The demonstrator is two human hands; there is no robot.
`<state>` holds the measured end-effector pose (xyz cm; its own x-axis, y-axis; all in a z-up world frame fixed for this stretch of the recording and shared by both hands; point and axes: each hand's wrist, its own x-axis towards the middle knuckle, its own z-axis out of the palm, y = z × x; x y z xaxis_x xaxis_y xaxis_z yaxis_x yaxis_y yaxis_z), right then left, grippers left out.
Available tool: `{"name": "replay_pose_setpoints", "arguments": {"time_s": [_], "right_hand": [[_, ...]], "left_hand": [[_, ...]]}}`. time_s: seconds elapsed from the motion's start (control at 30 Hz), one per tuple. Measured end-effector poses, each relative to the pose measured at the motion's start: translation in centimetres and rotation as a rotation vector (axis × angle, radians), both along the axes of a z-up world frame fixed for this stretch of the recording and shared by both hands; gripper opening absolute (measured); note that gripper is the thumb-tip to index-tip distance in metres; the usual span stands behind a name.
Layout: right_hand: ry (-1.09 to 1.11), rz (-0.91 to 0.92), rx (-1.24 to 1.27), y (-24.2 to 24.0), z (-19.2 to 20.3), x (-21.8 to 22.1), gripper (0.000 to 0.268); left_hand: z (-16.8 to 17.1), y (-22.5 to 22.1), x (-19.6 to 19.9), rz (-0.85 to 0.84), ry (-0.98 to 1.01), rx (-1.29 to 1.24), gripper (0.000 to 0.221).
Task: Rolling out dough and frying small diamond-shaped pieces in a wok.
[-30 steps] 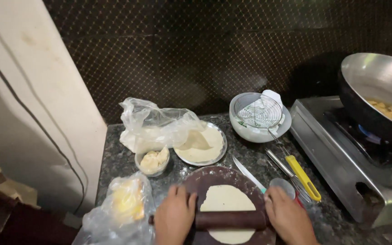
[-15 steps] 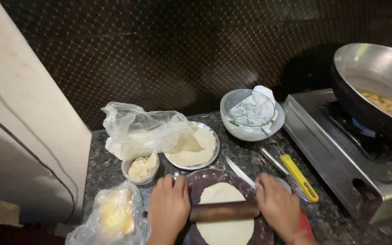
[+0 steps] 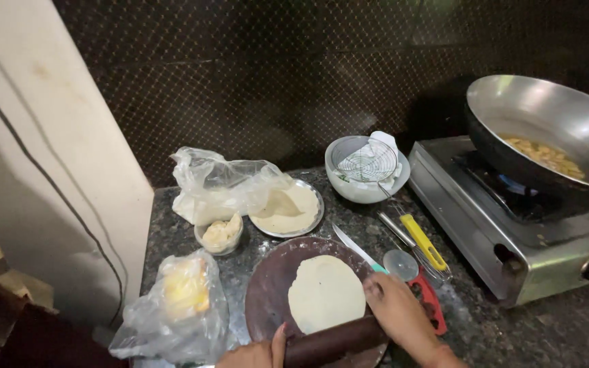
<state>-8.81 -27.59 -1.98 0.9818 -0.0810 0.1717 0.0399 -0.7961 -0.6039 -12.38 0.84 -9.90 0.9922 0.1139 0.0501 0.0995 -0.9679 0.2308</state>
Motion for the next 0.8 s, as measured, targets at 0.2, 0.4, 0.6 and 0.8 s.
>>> {"name": "replay_pose_setpoints", "arguments": {"time_s": [0.2, 0.4, 0.6, 0.8], "right_hand": [[-0.142, 0.148, 0.029, 2.8, -0.9, 7.3, 0.03], [0.295, 0.031, 0.026, 3.5, 1.6, 7.4, 0.036], [0.446, 0.299, 0.802, 0.6, -0.2, 6.4, 0.026], [0.367, 0.104, 0.707, 1.7, 7.1, 8.3, 0.032]], "left_hand": [[5.2, -0.6, -2.4, 0.038, -0.088, 0.035, 0.068], [6.1, 0.2, -2.9, -0.037, -0.076, -0.016, 0.06], [5.5, 0.8, -2.2, -0.063, -0.064, -0.053, 0.061], [5.6, -0.3, -1.2, -0.082, -0.071, -0.088, 0.06]]}}
